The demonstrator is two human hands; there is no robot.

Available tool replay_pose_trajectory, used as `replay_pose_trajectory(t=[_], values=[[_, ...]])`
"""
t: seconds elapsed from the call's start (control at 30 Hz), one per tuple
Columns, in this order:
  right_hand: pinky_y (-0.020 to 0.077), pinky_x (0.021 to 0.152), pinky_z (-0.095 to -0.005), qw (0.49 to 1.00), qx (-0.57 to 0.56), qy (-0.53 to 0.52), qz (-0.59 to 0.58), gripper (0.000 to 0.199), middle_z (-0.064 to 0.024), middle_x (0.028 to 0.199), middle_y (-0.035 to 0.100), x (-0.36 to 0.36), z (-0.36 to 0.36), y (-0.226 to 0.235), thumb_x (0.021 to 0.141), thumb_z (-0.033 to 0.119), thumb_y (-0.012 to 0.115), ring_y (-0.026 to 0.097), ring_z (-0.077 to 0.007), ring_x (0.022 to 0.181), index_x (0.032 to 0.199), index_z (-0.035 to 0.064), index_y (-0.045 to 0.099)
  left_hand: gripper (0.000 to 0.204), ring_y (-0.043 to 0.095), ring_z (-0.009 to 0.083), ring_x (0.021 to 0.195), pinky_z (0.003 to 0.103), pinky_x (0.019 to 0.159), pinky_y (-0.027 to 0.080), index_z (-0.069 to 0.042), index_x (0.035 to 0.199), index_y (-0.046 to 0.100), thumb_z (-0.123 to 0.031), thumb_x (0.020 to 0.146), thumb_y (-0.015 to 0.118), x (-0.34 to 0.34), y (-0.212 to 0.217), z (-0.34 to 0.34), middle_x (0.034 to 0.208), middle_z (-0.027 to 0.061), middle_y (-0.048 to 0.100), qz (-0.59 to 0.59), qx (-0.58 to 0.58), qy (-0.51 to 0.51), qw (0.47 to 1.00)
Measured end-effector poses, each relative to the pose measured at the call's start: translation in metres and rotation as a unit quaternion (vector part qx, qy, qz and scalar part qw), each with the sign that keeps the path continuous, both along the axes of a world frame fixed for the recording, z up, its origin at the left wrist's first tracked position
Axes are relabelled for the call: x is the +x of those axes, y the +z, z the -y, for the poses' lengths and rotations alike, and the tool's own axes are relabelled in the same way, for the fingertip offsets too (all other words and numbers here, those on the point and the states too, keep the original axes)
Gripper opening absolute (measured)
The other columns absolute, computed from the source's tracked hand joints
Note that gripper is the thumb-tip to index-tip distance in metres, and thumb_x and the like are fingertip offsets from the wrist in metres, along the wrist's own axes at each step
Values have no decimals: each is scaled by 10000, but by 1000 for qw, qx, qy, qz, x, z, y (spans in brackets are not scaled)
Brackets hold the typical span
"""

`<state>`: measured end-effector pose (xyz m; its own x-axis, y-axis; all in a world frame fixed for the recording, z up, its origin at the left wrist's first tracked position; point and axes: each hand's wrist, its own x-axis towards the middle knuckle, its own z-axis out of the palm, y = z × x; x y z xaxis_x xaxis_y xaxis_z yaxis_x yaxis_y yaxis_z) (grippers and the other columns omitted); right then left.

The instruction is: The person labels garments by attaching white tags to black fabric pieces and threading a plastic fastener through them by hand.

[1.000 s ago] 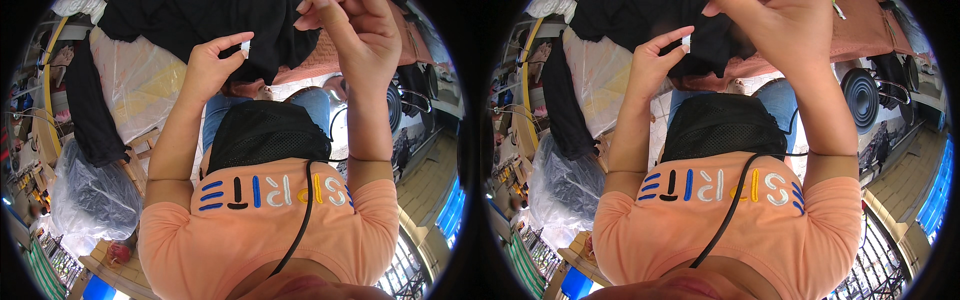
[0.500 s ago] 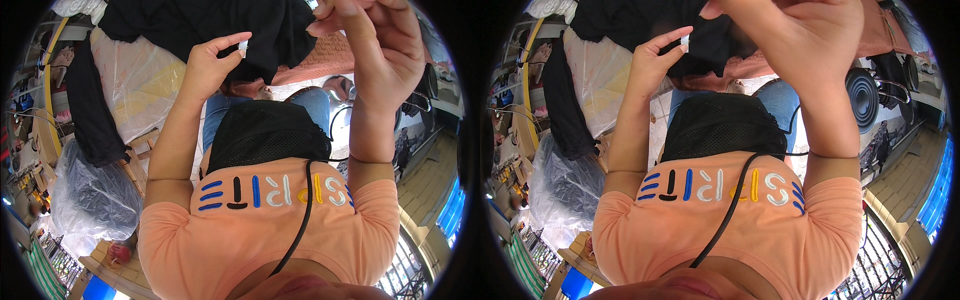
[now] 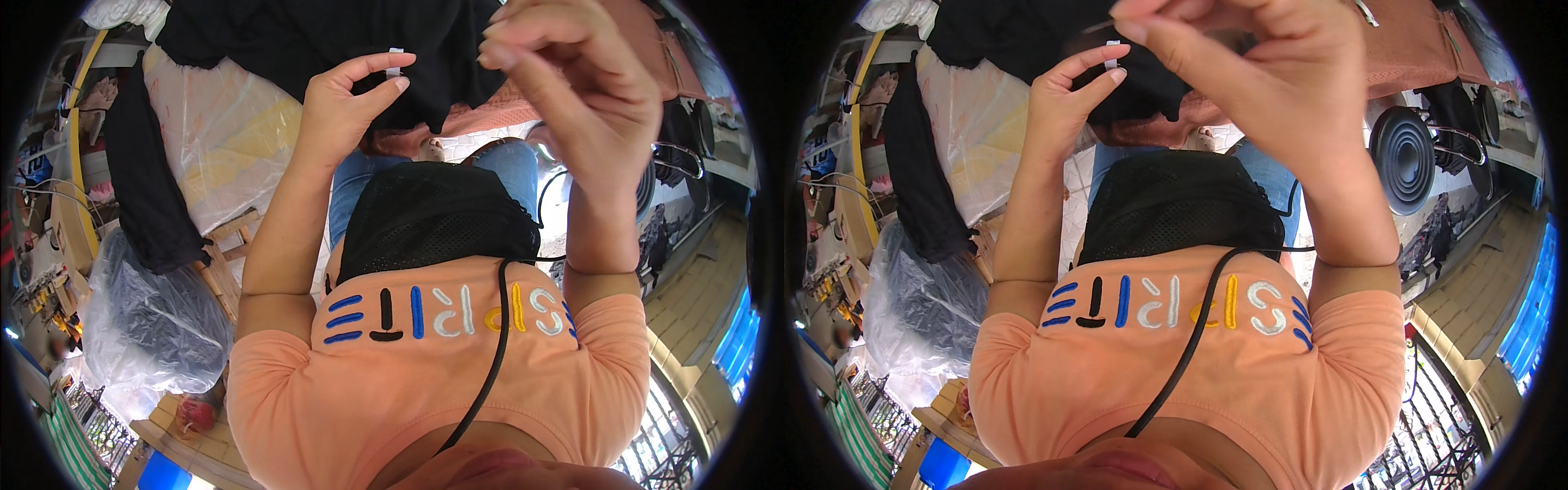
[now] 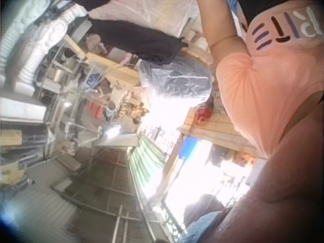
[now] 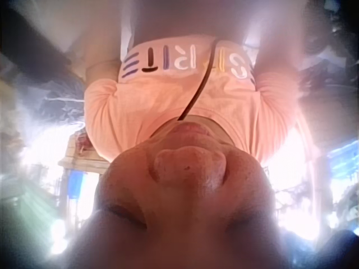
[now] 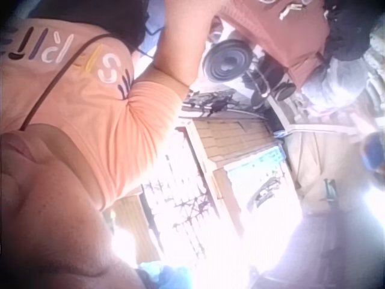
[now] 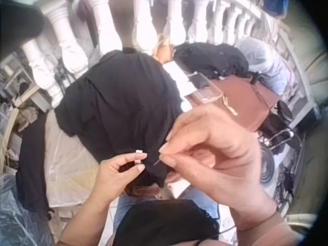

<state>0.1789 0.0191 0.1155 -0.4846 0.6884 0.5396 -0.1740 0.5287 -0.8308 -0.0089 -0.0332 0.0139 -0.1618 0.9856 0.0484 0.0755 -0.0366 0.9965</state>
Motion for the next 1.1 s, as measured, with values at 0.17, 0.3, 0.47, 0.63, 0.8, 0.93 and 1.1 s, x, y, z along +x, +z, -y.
replay_pose_trajectory(t=[0.17, 0.3, 0.47, 0.63, 0.8, 0.93, 1.1], values=[[443, 630, -187, 989, -6, -41, 141, 126, -33, 853, 599, 6, -1, -41, 789, -77, 614, 572, -73, 743, 899, -20, 640, 279, 570, 89, 952, 232, 875, 431, -20, 1062, 656, -4, 784, 662, 4, 10, 1, 1036, 45, 653, 28, -13, -37, 999], [436, 586, -215, 961, 75, -92, 248, 144, -42, 789, 588, 3, 3, -50, 766, -54, 638, 561, -97, 668, 890, 14, 663, 295, 568, 87, 961, 230, 880, 427, -20, 1080, 648, -6, 786, 660, 3, 14, 5, 1051, 37, 649, 17, -26, -48, 998], [471, 531, -289, 949, 138, -127, 254, 106, -28, 759, 575, 3, 0, -64, 748, 71, 665, 601, -207, 600, 850, 94, 673, 296, 565, 80, 970, 232, 888, 422, -24, 1086, 647, -11, 790, 657, 4, 19, 7, 1063, 34, 647, -3, -24, -58, 998], [478, 543, -295, 946, 151, -124, 257, 117, -29, 767, 577, 2, 1, -66, 739, 70, 667, 601, -211, 604, 854, 89, 676, 293, 567, 85, 975, 237, 894, 421, -31, 1086, 649, -14, 793, 654, 3, 18, 8, 1065, 36, 649, -6, -11, -59, 998], [482, 551, -298, 944, 163, -126, 259, 117, -34, 778, 579, 2, 1, -67, 743, 70, 665, 605, -217, 615, 858, 85, 680, 291, 569, 87, 978, 236, 894, 422, -32, 1087, 649, -16, 796, 652, 3, 18, 8, 1066, 37, 650, -10, -7, -60, 998], [484, 555, -296, 942, 166, -127, 262, 117, -36, 780, 580, 2, 1, -66, 745, 66, 663, 608, -217, 617, 860, 84, 681, 291, 570, 84, 973, 231, 887, 425, -31, 1087, 648, -14, 797, 650, 3, 19, 8, 1066, 35, 650, -13, -14, -60, 998], [485, 556, -301, 941, 168, -127, 265, 121, -35, 782, 580, 2, 1, -65, 741, 63, 663, 608, -222, 620, 859, 85, 679, 291, 569, 79, 965, 225, 880, 426, -31, 1087, 649, -7, 797, 645, 4, 19, 8, 1064, 34, 649, -13, -9, -61, 998]])
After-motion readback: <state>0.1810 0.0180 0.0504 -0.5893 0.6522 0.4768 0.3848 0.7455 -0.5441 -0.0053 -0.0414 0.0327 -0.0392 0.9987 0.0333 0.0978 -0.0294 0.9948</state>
